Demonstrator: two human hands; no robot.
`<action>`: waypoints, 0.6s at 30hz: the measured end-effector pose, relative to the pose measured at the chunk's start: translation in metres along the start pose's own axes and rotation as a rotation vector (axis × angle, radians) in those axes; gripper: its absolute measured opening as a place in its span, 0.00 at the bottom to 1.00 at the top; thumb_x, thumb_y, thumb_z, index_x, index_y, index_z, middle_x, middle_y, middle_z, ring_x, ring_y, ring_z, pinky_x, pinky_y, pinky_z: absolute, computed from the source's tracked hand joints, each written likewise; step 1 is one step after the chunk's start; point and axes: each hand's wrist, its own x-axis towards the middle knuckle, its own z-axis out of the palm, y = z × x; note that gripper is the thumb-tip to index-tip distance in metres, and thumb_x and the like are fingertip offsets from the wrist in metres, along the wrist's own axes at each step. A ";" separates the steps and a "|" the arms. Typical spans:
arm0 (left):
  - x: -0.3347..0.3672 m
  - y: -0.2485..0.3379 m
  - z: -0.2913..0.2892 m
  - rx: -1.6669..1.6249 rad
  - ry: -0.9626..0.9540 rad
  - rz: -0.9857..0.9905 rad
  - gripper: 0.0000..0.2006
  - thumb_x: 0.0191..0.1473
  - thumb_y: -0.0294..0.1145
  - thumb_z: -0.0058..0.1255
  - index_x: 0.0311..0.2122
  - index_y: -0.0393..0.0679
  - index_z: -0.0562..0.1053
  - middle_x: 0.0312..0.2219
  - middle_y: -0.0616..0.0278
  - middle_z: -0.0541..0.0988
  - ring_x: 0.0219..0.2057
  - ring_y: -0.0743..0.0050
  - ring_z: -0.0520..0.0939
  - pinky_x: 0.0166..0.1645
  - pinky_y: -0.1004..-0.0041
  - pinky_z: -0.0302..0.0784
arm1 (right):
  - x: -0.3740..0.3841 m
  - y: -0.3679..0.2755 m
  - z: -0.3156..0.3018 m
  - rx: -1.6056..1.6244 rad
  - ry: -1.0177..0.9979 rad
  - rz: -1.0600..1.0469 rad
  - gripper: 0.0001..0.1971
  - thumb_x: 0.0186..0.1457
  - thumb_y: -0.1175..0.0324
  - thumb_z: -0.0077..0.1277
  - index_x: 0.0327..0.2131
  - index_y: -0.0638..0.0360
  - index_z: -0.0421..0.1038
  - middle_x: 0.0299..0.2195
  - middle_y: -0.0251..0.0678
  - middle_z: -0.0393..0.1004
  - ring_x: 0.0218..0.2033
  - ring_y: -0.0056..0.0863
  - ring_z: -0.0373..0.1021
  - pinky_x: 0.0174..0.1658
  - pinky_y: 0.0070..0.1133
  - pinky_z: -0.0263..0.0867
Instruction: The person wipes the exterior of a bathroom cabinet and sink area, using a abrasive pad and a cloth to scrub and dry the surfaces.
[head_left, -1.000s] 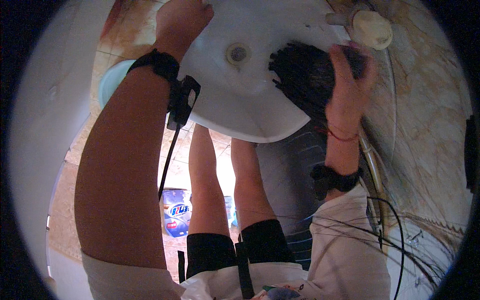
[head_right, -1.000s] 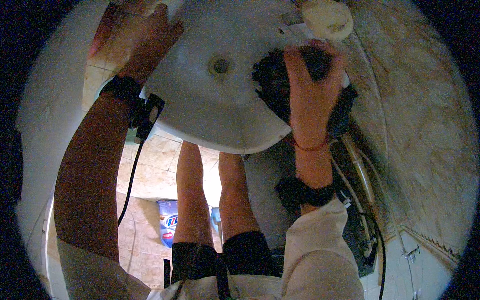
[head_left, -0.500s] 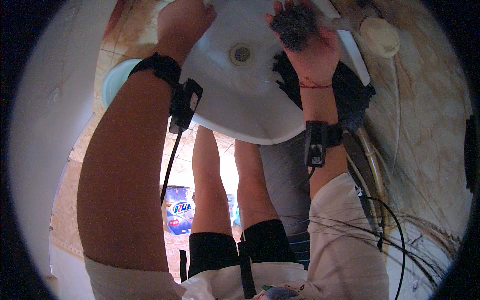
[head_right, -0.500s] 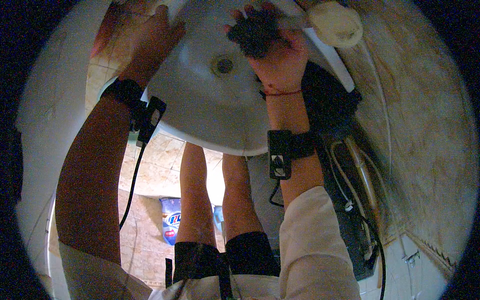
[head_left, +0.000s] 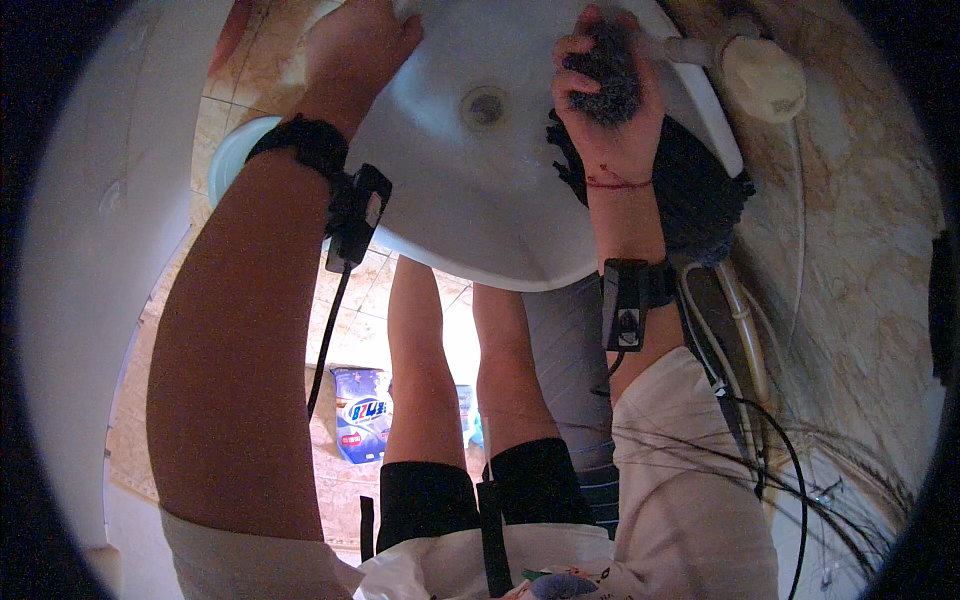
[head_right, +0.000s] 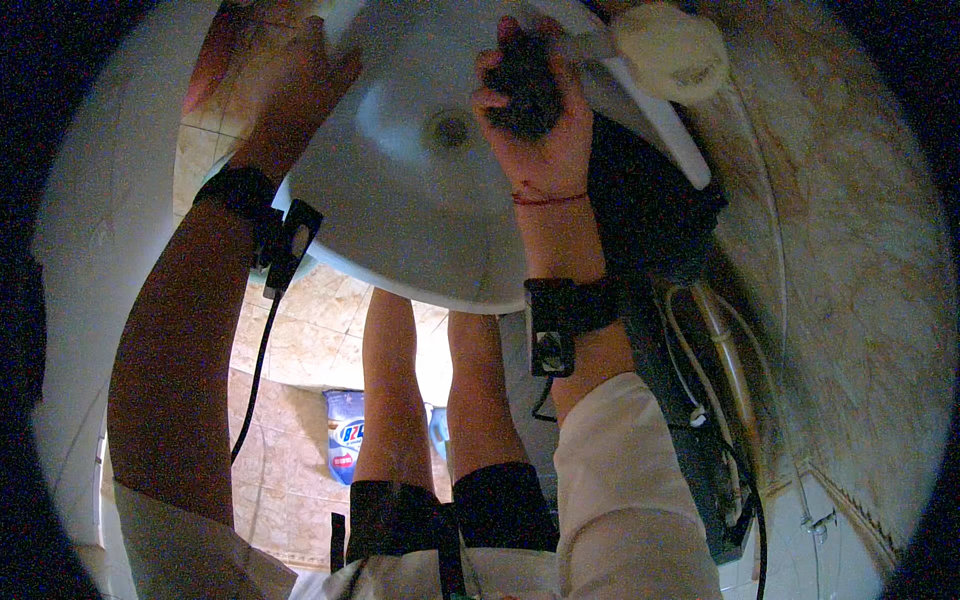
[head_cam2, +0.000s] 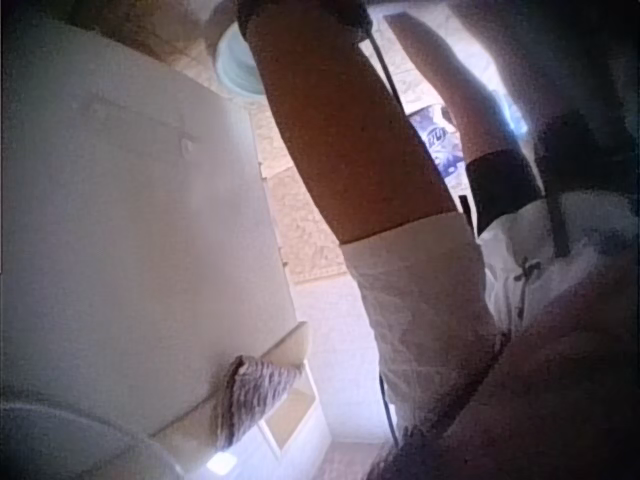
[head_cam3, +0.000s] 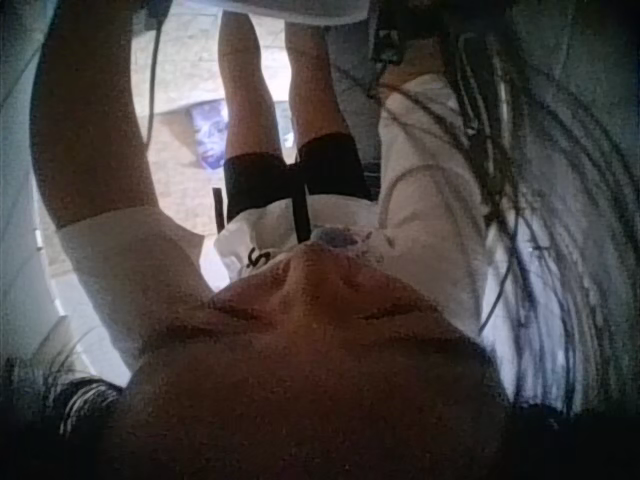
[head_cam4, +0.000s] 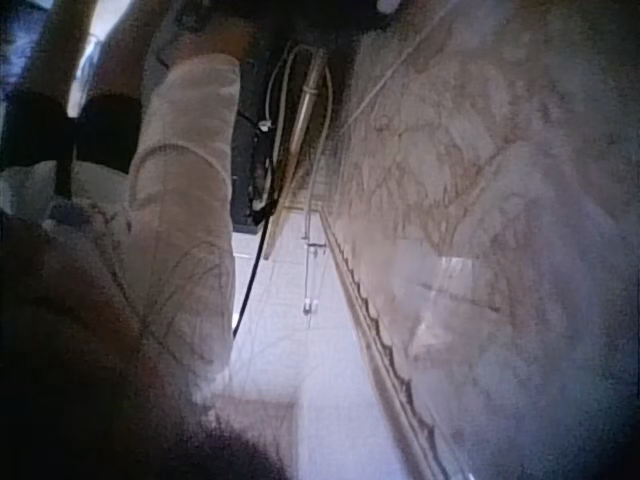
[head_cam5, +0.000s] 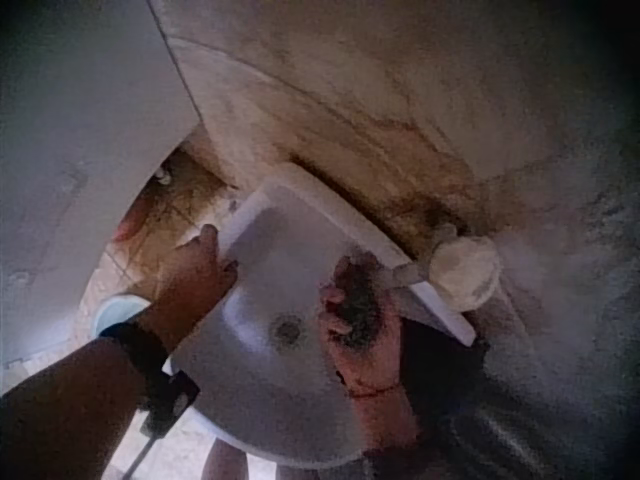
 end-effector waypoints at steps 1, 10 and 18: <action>0.000 -0.001 0.001 0.063 0.038 0.028 0.24 0.43 0.44 0.54 0.35 0.31 0.66 0.27 0.40 0.73 0.31 0.44 0.75 0.35 0.58 0.71 | 0.003 -0.002 -0.006 0.000 0.000 -0.001 0.14 0.53 0.59 0.43 0.43 0.48 0.67 0.42 0.38 0.68 0.40 0.35 0.63 0.34 0.26 0.64; 0.000 -0.013 0.006 0.028 0.104 0.086 0.24 0.43 0.45 0.53 0.36 0.32 0.66 0.26 0.42 0.73 0.29 0.46 0.75 0.34 0.58 0.71 | 0.017 -0.020 -0.025 0.055 -0.305 0.357 0.13 0.53 0.56 0.43 0.32 0.54 0.69 0.36 0.42 0.69 0.43 0.39 0.62 0.43 0.32 0.63; -0.004 -0.020 0.011 0.051 0.198 0.131 0.21 0.43 0.44 0.53 0.34 0.34 0.66 0.25 0.42 0.74 0.29 0.46 0.75 0.33 0.58 0.72 | -0.019 0.019 0.028 -0.644 0.429 -0.178 0.10 0.53 0.61 0.45 0.29 0.58 0.67 0.35 0.41 0.69 0.42 0.38 0.65 0.43 0.33 0.63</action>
